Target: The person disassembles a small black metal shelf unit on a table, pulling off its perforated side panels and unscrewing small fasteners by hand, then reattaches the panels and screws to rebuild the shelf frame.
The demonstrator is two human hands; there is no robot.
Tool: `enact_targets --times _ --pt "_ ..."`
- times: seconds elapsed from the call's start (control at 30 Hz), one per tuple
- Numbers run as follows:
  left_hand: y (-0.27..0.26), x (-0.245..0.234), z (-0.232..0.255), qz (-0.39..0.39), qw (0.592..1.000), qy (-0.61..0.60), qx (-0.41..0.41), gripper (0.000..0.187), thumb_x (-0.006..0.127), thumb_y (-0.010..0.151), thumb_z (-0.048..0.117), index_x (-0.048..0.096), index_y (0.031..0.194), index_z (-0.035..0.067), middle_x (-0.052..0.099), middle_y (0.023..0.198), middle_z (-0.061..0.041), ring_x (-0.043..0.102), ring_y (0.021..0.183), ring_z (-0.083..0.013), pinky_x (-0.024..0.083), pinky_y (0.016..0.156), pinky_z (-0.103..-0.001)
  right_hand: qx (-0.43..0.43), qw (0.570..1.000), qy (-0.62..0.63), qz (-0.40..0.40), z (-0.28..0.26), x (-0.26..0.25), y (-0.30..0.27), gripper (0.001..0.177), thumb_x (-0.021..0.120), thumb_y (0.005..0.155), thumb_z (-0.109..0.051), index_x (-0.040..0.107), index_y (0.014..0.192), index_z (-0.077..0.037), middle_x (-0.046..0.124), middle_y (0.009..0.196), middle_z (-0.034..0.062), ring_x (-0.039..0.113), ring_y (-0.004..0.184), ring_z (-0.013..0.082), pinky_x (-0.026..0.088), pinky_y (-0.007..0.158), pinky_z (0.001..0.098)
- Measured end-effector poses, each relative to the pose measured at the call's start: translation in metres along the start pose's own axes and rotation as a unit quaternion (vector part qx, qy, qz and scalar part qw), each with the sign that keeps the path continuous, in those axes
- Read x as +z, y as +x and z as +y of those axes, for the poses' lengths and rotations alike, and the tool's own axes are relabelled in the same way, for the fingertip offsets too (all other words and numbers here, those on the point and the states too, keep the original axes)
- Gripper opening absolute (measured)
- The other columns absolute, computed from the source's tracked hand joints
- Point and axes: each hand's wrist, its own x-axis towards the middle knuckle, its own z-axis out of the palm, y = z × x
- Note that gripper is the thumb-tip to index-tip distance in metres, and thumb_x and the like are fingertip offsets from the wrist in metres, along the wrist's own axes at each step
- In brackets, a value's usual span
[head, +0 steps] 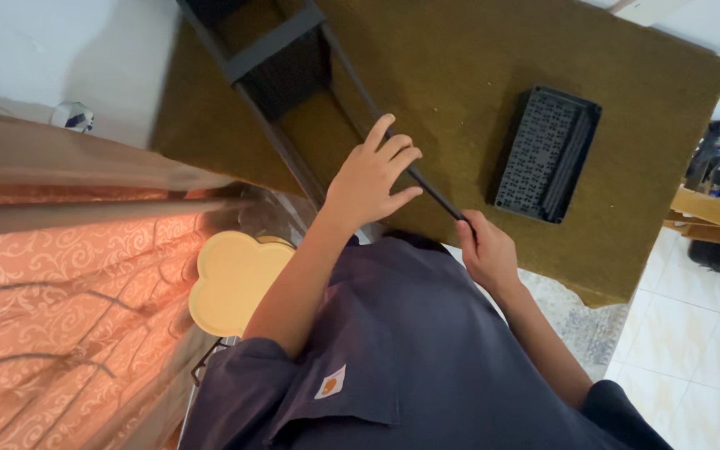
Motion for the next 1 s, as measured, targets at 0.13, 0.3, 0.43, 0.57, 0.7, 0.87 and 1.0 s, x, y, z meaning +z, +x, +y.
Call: enact_targets --times 0.13,0.3,0.43,0.57,0.7,0.87,1.0 --pt "0.002 0.007 -0.005 0.013 1.000 -0.003 0.014 0.052 0.082 0.082 0.026 0.063 0.128 0.010 0.058 0.129 -0.005 0.036 0.144 -0.0380 0.054 0.096 -0.043 0.019 1.000 -0.016 -0.012 0.001 0.002 -0.002 0.020 0.056 0.105 -0.025 0.062 0.109 -0.006 0.067 0.083 0.0183 0.066 0.077 0.0389 0.049 0.067 0.0480" --pt "0.002 0.011 -0.005 -0.009 0.999 -0.039 0.019 0.058 0.080 0.080 0.018 0.061 0.134 0.008 0.058 0.125 -0.007 0.038 0.141 -0.0357 0.055 0.097 -0.041 0.069 0.968 0.197 -0.141 0.005 0.002 -0.008 0.040 0.046 0.116 -0.036 0.055 0.088 -0.009 0.053 0.067 0.0006 0.051 0.059 0.0164 0.045 0.054 0.0337" --pt "0.004 0.008 -0.004 -0.019 0.999 -0.031 0.009 0.057 0.081 0.080 0.025 0.062 0.132 0.008 0.058 0.126 -0.007 0.040 0.141 -0.0347 0.056 0.093 -0.039 0.371 0.670 0.533 -0.359 0.015 -0.017 0.016 0.040 0.038 0.108 -0.046 0.045 0.083 -0.016 0.029 0.055 -0.0080 0.019 0.040 0.0037 0.014 0.032 0.0232" --pt "0.005 0.000 0.004 -0.015 1.000 0.013 0.022 0.064 0.080 0.080 0.043 0.063 0.130 0.008 0.059 0.125 -0.007 0.042 0.136 -0.0330 0.046 0.100 -0.046 0.368 0.668 0.537 -0.361 0.004 -0.025 0.016 0.040 0.039 0.108 -0.045 0.044 0.083 -0.015 0.029 0.057 -0.0071 0.019 0.041 0.0040 0.013 0.034 0.0236" --pt "0.006 -0.014 0.002 0.018 0.999 -0.012 0.038 0.056 0.075 0.074 0.046 0.069 0.118 0.011 0.066 0.117 -0.008 0.049 0.127 -0.0317 0.032 0.104 -0.052 0.280 0.841 0.392 -0.247 -0.018 -0.022 -0.001 0.025 0.049 0.106 -0.032 0.061 0.102 -0.010 0.040 0.066 -0.0073 0.032 0.051 0.0037 0.025 0.043 0.0216" --pt "0.041 -0.019 -0.035 0.048 0.995 0.060 0.061 0.036 0.068 0.094 0.044 0.074 0.091 0.008 0.069 0.090 -0.009 0.060 0.097 -0.0285 0.034 0.108 -0.055 0.140 0.969 0.161 -0.125 -0.035 -0.025 -0.017 0.024 0.052 0.102 -0.028 0.063 0.110 -0.008 0.058 0.069 0.0047 0.055 0.062 0.0143 0.045 0.058 0.0322" --pt "0.061 -0.007 -0.054 0.055 0.986 0.118 0.103 0.044 0.062 0.100 0.034 0.071 0.065 0.010 0.067 0.069 -0.006 0.057 0.081 -0.0295 0.041 0.096 -0.045 0.157 0.979 0.054 -0.116 -0.038 -0.018 -0.016 0.027 0.050 0.104 -0.031 0.058 0.103 -0.005 0.061 0.072 0.0082 0.059 0.066 0.0198 0.046 0.062 0.0413"
